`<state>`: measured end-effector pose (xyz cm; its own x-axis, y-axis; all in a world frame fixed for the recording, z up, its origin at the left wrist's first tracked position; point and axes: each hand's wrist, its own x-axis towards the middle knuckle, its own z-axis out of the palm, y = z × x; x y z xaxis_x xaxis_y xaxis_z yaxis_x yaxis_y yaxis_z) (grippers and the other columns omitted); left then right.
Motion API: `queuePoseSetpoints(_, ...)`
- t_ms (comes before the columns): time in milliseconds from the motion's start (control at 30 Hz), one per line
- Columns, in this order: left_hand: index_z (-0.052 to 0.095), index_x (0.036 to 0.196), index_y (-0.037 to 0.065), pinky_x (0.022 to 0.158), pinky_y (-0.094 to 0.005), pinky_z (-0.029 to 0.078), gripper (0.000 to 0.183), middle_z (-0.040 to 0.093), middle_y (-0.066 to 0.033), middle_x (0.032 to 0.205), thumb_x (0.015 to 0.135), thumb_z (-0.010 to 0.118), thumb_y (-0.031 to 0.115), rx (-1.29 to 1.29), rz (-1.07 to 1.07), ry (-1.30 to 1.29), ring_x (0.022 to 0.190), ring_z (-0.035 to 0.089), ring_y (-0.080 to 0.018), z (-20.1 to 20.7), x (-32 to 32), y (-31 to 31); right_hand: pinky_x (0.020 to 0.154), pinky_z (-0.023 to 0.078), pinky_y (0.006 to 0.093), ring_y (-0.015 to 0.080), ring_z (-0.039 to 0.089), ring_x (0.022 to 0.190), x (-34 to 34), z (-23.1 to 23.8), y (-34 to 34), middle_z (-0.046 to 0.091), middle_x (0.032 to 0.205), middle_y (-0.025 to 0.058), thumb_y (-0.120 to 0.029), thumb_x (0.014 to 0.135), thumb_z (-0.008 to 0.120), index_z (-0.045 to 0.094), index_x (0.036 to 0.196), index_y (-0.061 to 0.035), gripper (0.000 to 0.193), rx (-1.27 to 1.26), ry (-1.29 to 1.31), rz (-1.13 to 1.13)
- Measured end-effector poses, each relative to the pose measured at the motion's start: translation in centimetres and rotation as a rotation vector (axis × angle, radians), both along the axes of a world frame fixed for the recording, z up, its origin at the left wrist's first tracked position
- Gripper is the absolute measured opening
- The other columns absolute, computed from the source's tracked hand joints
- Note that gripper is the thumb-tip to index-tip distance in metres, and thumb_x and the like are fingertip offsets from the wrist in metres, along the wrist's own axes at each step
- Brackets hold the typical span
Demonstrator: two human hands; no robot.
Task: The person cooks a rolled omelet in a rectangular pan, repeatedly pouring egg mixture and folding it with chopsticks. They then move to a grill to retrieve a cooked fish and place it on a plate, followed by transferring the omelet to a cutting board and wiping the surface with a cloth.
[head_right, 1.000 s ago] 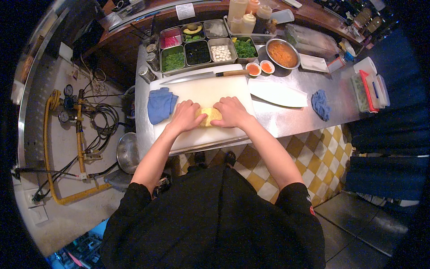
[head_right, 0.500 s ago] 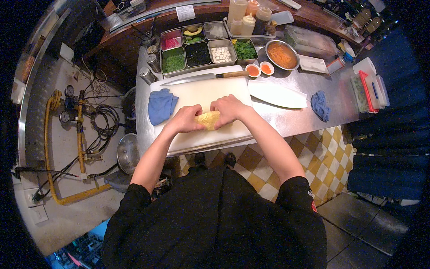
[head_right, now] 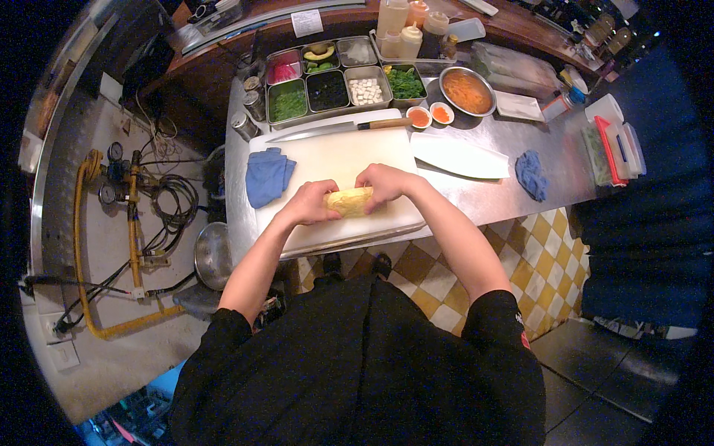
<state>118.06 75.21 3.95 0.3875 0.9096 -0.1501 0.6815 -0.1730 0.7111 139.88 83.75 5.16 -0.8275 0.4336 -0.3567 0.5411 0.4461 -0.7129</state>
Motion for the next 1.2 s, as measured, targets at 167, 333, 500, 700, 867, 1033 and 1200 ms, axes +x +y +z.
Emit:
queuePoseSetpoints(167,0.062,0.087,0.003,0.064,-0.0304,0.047,0.039,0.064,-0.0079,0.076,0.059,0.083,0.018,-0.325,-0.050,-0.155,0.070,0.060,-0.0168,-0.6,-0.5,2.4,0.061,0.048,0.0258,0.0123,0.061,0.070,0.4,-0.2,1.7,0.066,0.078,0.0030,-0.018,0.057,0.083,0.065,0.090,-0.0023,0.041,-0.330,-0.098,-0.048)
queuePoseSetpoints(333,0.063,0.087,0.004,0.057,-0.0274,0.045,0.038,0.061,-0.0030,0.073,0.057,0.085,0.015,-0.516,0.021,-0.237,0.068,0.056,-0.0113,-1.0,0.5,5.0,0.061,0.048,0.0240,0.0104,0.061,0.070,0.6,0.0,4.6,0.066,0.080,0.0015,-0.018,0.056,0.084,0.066,0.091,-0.0036,0.042,-0.368,-0.225,-0.057)
queuePoseSetpoints(500,0.062,0.098,-0.001,0.075,-0.0389,0.049,0.053,0.066,-0.0145,0.090,0.066,0.077,0.039,0.061,0.177,0.331,0.085,0.063,-0.0291,1.7,-1.9,4.7,0.072,0.050,0.0297,0.0204,0.064,0.078,2.9,3.0,4.4,0.067,0.086,0.0098,-0.036,0.061,0.080,0.062,0.106,-0.0021,0.059,0.140,-0.290,-0.298)
queuePoseSetpoints(700,0.046,0.128,0.002,0.098,-0.0436,0.037,0.062,0.047,-0.0225,0.130,0.078,0.064,0.033,0.405,0.405,0.487,0.121,0.044,-0.0359,-0.4,-9.0,-2.2,0.078,0.049,0.0338,0.0240,0.064,0.087,9.9,8.4,-0.7,0.067,0.091,0.0120,-0.043,0.073,0.071,0.059,0.111,-0.0027,0.057,0.176,-0.185,-0.705)
queuePoseSetpoints(867,0.042,0.132,0.002,0.105,-0.0468,0.029,0.055,0.034,-0.0251,0.140,0.079,0.056,0.006,0.450,0.316,0.387,0.129,0.034,-0.0403,-4.3,-10.2,-3.7,0.072,0.049,0.0309,0.0192,0.060,0.076,8.3,6.9,-6.0,0.065,0.089,0.0102,-0.033,0.076,0.071,0.059,0.112,-0.0028,0.049,0.051,-0.015,-0.598)
queuePoseSetpoints(1033,0.050,0.121,0.002,0.102,-0.0446,0.037,0.055,0.045,-0.0227,0.133,0.068,0.060,-0.002,0.376,-0.018,0.279,0.124,0.044,-0.0360,-2.5,-6.0,-12.9,0.070,0.050,0.0287,0.0150,0.060,0.077,6.0,7.5,-10.5,0.065,0.090,0.0089,-0.024,0.078,0.071,0.059,0.110,-0.0019,0.041,-0.118,0.147,-0.497)
queuePoseSetpoints(1200,0.048,0.123,-0.003,0.090,-0.0343,0.047,0.034,0.058,-0.0123,0.116,0.094,0.044,0.014,-0.501,0.672,-1.148,0.104,0.058,-0.0210,3.1,-5.9,-14.5,0.076,0.050,0.0256,0.0128,0.062,0.087,1.3,6.6,-13.4,0.065,0.099,0.0100,-0.013,0.081,0.066,0.055,0.115,0.0004,0.038,-0.679,0.557,-0.376)
